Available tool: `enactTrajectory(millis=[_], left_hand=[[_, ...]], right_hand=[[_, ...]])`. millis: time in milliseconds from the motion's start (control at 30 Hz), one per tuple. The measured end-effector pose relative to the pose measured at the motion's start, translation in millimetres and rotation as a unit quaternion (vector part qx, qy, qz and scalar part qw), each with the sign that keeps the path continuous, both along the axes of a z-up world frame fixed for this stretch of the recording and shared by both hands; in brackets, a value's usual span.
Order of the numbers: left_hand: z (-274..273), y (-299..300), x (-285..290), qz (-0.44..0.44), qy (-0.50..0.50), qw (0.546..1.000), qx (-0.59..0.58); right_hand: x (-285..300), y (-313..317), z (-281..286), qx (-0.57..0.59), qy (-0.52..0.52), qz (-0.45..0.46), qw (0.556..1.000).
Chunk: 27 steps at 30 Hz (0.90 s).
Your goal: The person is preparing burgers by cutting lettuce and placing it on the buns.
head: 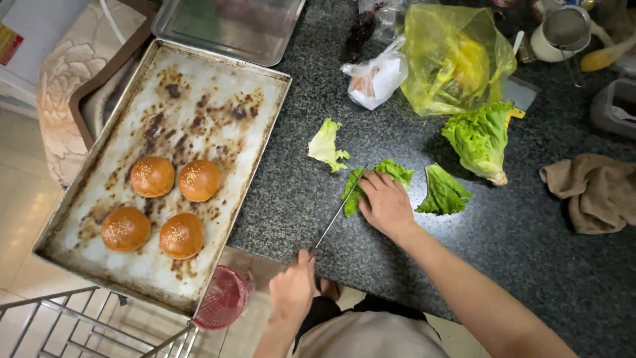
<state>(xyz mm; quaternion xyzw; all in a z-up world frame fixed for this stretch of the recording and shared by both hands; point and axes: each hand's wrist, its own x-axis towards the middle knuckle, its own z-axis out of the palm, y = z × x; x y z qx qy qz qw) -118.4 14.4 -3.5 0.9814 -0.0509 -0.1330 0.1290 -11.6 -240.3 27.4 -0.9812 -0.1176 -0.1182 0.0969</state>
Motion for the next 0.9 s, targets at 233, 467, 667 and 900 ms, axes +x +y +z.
enactTrajectory(millis=[233,467,667,900], left_hand=[[-3.6,0.2,24.4,-0.015,0.092,0.996,-0.007],[-39.7,38.8,-10.1,-0.026,0.152,0.988,0.016],[-13.3,33.1,0.1,0.007,0.055,0.998,-0.008],[21.8,15.0,3.9,0.046,0.032,0.998,-0.041]], right_hand=[[-2.4,3.4,-6.0,-0.016,-0.007,-0.007,1.0],[-2.4,9.3,-12.3,-0.039,-0.011,-0.021,0.999],[-4.6,14.5,-8.9,-0.004,-0.001,-0.05,0.999],[-8.1,10.3,-11.5,0.039,-0.03,-0.067,0.997]])
